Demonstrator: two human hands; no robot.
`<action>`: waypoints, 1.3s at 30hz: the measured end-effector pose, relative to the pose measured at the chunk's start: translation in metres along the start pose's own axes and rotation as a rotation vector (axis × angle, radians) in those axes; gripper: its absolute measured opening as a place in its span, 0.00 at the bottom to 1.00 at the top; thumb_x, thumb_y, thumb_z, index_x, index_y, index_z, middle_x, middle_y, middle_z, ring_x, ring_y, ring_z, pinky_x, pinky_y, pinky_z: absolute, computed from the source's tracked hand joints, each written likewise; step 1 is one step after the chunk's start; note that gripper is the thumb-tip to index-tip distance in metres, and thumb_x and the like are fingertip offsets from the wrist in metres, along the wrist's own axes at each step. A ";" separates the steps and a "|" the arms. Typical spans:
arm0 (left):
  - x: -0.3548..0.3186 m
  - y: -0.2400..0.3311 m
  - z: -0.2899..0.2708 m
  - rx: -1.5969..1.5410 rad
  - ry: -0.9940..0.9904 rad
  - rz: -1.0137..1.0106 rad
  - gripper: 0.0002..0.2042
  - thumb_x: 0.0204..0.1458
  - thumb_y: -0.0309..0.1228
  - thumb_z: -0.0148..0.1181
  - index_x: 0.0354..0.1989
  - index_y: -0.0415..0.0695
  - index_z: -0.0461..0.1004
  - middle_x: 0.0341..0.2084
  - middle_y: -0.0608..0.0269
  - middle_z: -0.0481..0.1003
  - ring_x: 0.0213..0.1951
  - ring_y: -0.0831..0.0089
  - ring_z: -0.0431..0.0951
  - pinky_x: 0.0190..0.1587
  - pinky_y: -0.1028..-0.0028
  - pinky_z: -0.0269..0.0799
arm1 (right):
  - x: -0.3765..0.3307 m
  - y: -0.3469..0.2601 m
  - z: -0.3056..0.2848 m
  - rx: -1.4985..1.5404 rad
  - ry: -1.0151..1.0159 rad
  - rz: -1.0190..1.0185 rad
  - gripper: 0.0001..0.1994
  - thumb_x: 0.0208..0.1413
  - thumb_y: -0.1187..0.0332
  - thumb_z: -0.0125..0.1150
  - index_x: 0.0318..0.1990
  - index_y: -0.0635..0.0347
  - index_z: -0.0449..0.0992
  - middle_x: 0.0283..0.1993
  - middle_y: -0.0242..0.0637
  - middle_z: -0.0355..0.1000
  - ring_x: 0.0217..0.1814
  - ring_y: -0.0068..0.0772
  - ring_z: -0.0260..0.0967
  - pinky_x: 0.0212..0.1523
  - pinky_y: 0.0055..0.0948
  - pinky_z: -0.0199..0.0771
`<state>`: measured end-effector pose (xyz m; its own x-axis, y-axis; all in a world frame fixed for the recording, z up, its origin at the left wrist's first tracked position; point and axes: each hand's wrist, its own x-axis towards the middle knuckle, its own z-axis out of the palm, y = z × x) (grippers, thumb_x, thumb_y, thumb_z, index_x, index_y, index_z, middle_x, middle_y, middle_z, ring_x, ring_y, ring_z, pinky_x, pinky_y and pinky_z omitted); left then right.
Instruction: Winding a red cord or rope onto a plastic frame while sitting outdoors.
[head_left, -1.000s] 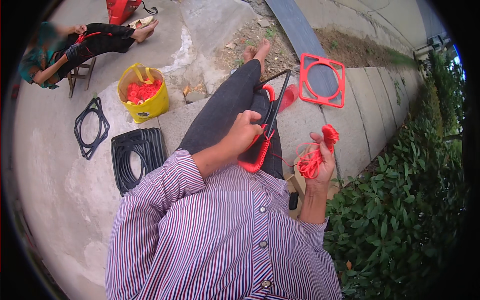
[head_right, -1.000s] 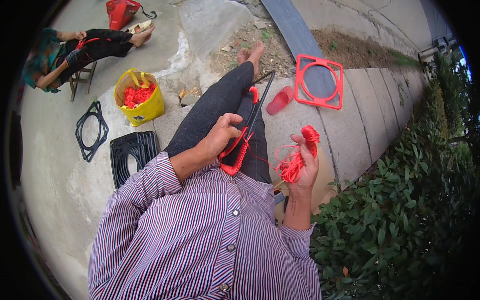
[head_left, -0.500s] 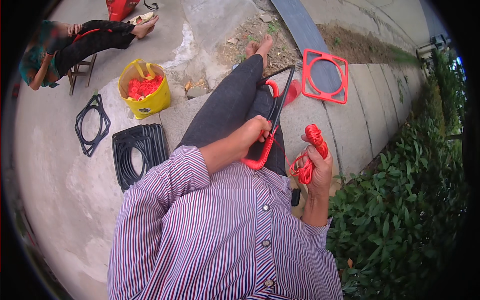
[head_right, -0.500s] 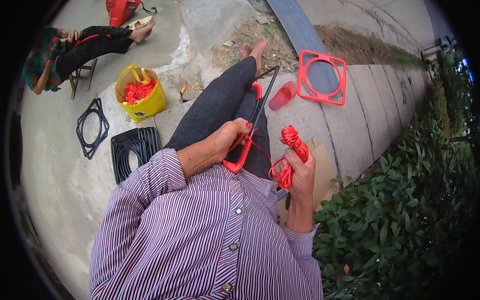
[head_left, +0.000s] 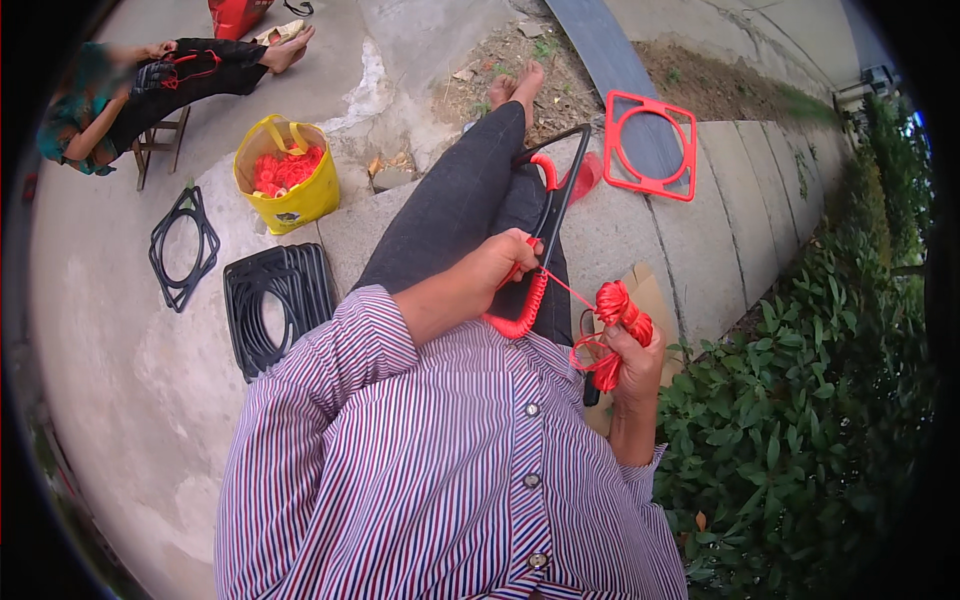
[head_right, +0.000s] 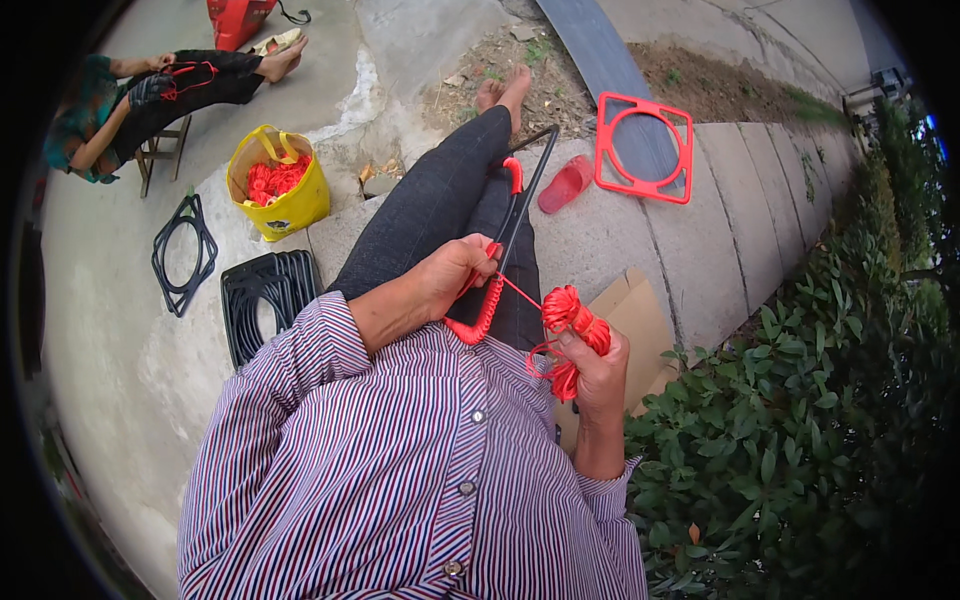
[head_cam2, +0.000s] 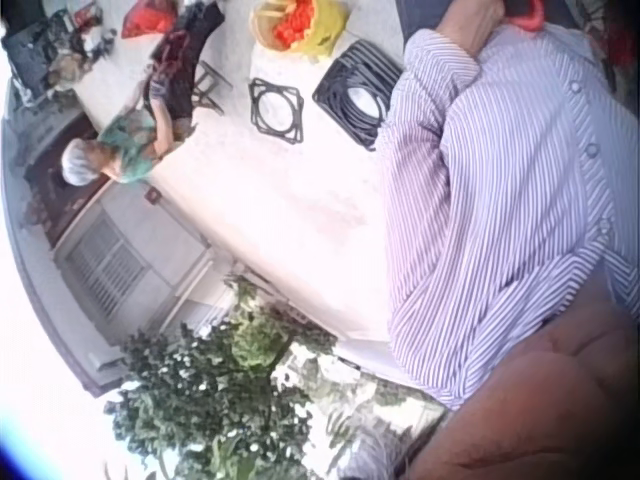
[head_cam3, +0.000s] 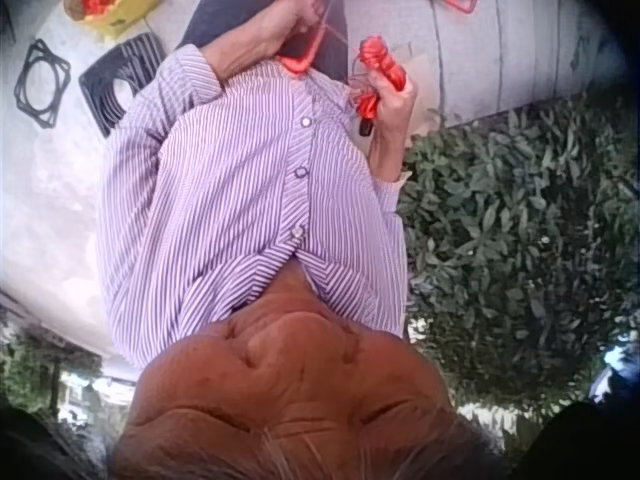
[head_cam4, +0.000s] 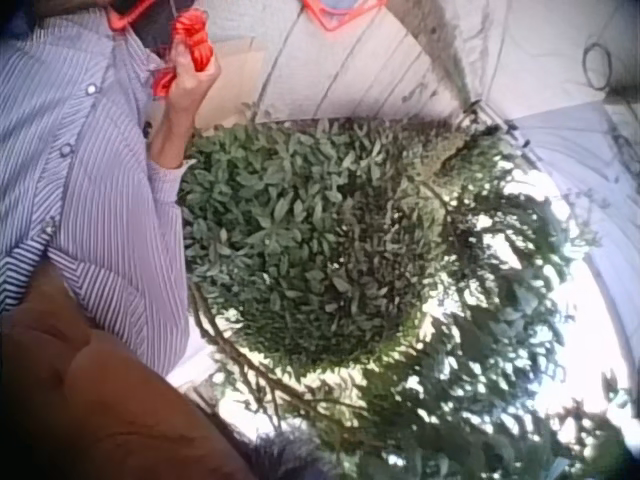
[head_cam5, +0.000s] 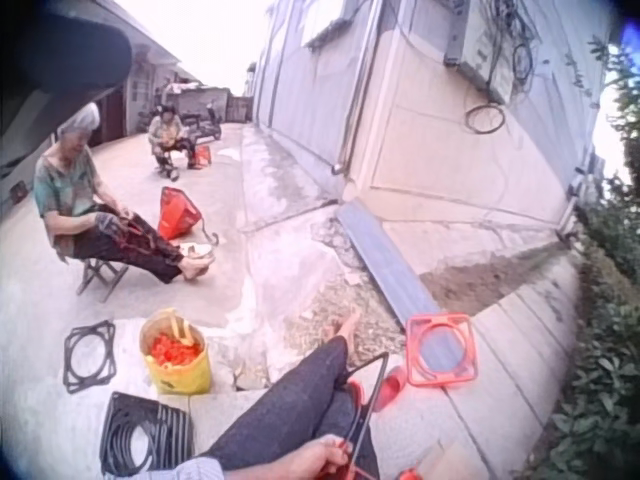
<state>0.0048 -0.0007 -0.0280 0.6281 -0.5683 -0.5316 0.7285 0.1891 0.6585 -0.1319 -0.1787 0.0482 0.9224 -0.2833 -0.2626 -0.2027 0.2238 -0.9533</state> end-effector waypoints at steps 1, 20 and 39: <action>0.000 -0.001 0.000 -0.023 -0.015 -0.003 0.11 0.37 0.20 0.52 0.32 0.44 0.68 0.25 0.69 0.67 0.28 0.78 0.64 0.33 0.80 0.60 | -0.001 0.003 0.002 0.009 0.041 -0.007 0.05 0.50 0.76 0.56 0.35 0.66 0.72 0.20 0.28 0.64 0.17 0.18 0.59 0.18 0.21 0.58; -0.016 0.008 0.007 -0.045 0.073 0.076 0.17 0.41 0.19 0.54 0.43 0.40 0.68 0.35 0.66 0.68 0.41 0.76 0.68 0.49 0.78 0.62 | 0.033 0.059 -0.051 0.112 0.206 0.073 0.13 0.57 0.71 0.55 0.48 0.67 0.70 0.21 0.32 0.67 0.19 0.22 0.65 0.22 0.24 0.67; -0.069 0.104 -0.012 0.390 -0.119 0.865 0.16 0.50 0.23 0.60 0.48 0.42 0.73 0.37 0.61 0.73 0.39 0.69 0.76 0.46 0.68 0.73 | 0.074 0.027 -0.016 0.526 -0.426 0.090 0.21 0.57 0.61 0.57 0.50 0.70 0.71 0.27 0.36 0.69 0.16 0.15 0.52 0.17 0.16 0.49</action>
<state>0.0398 0.0676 0.0709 0.8583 -0.4387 0.2664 -0.1314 0.3140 0.9403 -0.0741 -0.2085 0.0001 0.9803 0.1253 -0.1527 -0.1968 0.6835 -0.7029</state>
